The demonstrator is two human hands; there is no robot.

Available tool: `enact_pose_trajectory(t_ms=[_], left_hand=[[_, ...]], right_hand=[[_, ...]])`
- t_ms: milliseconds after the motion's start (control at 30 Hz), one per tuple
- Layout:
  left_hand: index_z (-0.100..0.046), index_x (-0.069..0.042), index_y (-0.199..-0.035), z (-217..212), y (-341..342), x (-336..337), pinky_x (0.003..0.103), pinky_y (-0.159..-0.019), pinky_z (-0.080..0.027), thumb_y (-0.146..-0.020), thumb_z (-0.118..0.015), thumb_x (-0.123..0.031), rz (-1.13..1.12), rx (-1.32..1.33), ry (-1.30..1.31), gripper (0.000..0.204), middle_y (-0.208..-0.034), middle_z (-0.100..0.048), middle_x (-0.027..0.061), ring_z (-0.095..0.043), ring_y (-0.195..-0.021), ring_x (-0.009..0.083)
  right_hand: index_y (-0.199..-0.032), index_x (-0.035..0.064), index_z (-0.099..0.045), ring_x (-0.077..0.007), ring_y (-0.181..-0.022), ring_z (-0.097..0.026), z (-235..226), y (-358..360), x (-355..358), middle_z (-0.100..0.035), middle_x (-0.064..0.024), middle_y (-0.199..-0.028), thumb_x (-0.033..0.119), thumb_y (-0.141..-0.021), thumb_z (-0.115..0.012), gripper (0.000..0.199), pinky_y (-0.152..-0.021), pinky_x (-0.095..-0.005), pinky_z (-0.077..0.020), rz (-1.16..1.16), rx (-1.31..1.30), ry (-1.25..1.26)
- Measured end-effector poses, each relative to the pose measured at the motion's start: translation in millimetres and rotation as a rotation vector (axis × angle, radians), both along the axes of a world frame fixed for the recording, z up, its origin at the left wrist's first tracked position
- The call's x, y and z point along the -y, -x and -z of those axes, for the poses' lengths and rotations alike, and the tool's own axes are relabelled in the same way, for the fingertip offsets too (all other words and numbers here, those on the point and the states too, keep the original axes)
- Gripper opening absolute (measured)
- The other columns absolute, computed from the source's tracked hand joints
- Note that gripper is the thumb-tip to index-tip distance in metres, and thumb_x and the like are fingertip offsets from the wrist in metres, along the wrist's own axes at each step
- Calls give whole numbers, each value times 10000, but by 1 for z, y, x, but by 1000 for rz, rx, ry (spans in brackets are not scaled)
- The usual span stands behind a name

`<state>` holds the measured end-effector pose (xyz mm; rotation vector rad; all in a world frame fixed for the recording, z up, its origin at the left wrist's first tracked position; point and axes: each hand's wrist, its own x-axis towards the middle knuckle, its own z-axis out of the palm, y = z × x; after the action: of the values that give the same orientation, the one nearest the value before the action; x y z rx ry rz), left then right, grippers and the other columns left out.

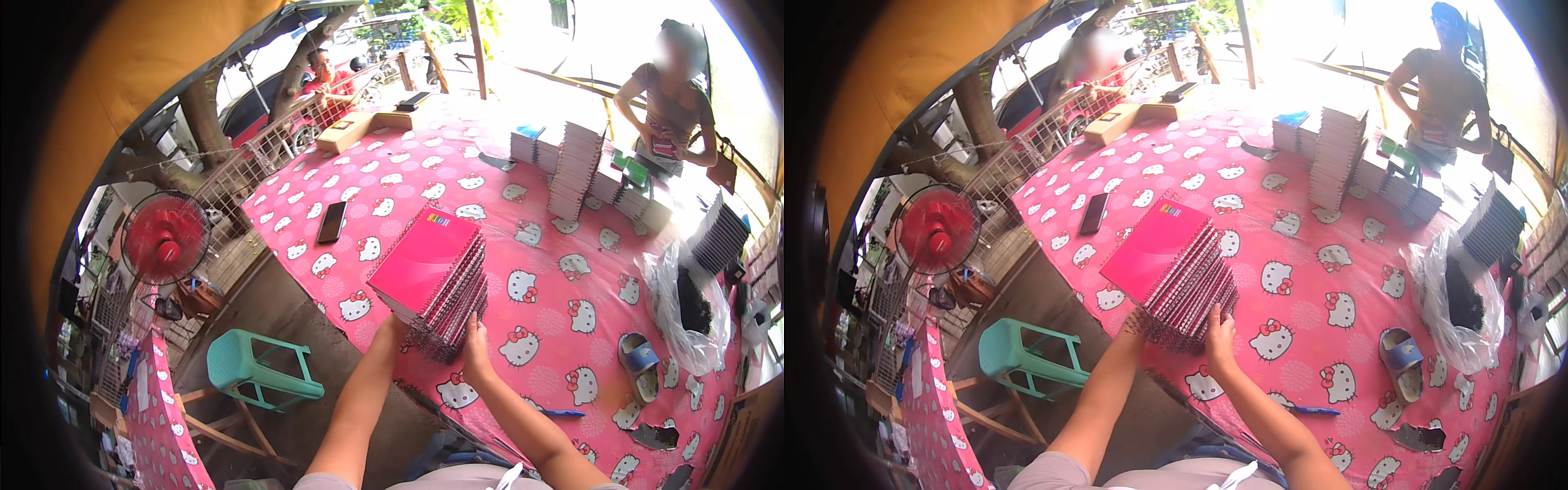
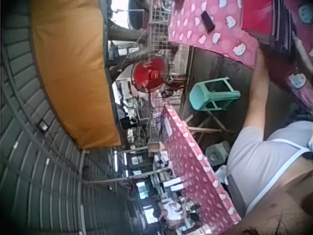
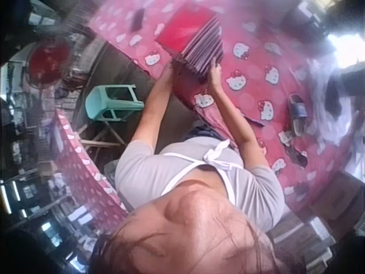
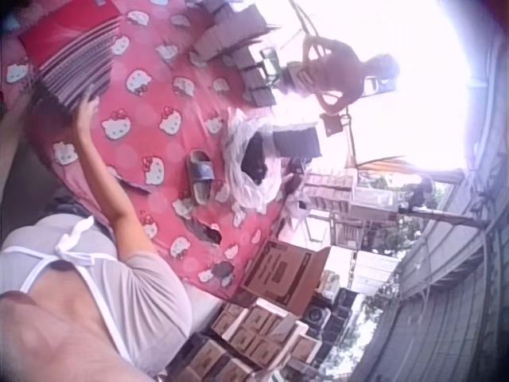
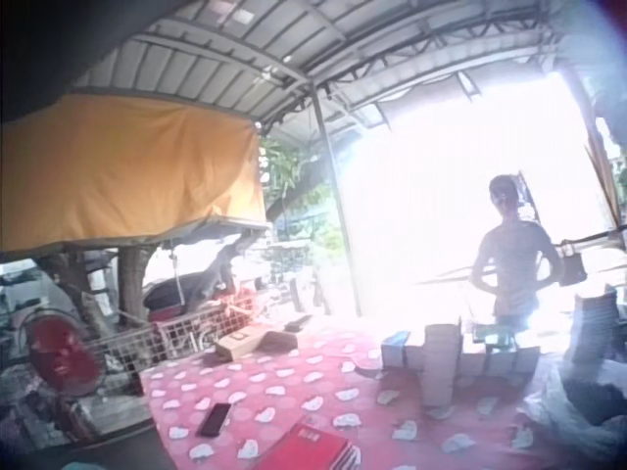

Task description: The person uses a pair of pliers to trim and tuck the ends of wire spirals on several notebooks, handling them one at a time and placing them into stacks on the table.

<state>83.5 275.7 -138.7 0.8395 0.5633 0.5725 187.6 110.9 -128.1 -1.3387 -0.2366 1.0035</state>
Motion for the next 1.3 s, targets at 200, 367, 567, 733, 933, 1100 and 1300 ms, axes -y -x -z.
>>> enact_pose_trajectory(t_ms=[200,367,567,733,933,1100,1300], left_hand=[[-318,-73,-1425,9,-58,3,381,-1065,-322,-969,-363,-552,134,-44,-36,663,-1427,-404,91,-419,-1268,215],[-305,-76,-1437,20,-96,6,376,-1071,-317,-970,-363,-550,231,-79,-66,668,-1438,-395,92,-412,-1277,213],[-289,-78,-1451,10,-126,3,370,-1078,-311,-970,-363,-547,316,-95,-107,675,-1452,-384,94,-404,-1287,211],[-276,-80,-1462,-77,-130,-11,365,-1084,-306,-971,-363,-545,288,91,-262,682,-1464,-374,95,-397,-1296,209],[-176,-136,-1505,-95,-158,-29,376,-1119,-254,-965,-351,-564,800,721,78,711,-1524,-266,88,-322,-1353,211],[-128,-167,-1517,-90,-169,-13,397,-1139,-214,-956,-335,-590,726,688,50,733,-1555,-191,81,-255,-1392,216],[-107,-183,-1519,-119,-156,6,413,-1150,-188,-948,-317,-611,621,626,-25,744,-1566,-147,77,-207,-1415,221]], right_hand=[[-1391,-87,-272,-300,-1247,-360,38,-50,5,-336,-237,-1380,666,-903,-406,907,-1044,-407,-304,91,21,-65],[-1345,-88,-316,-282,-1204,-383,32,-73,18,-363,-240,-1330,663,-903,-409,876,-1023,-384,-323,179,71,94],[-1314,-65,-339,-288,-1181,-389,10,-82,36,-351,-222,-1308,575,-927,-460,757,-1014,-393,-322,209,67,60],[-1404,-33,-271,-335,-1321,-292,-14,-78,57,-289,-235,-1403,474,-937,-497,725,-1072,-438,-271,350,873,-157],[-1447,106,-344,-479,-1410,-93,-66,-98,15,-173,-232,-1534,562,-906,-474,719,-1109,-607,-67,389,1508,-764],[-1425,203,-411,-469,-1420,-46,-68,-107,1,-148,-175,-1558,709,-852,-400,765,-1110,-605,7,387,1645,-718],[-1434,187,-392,-468,-1420,-42,-70,-102,3,-145,-197,-1553,728,-852,-370,795,-1107,-607,15,375,1662,-705]])
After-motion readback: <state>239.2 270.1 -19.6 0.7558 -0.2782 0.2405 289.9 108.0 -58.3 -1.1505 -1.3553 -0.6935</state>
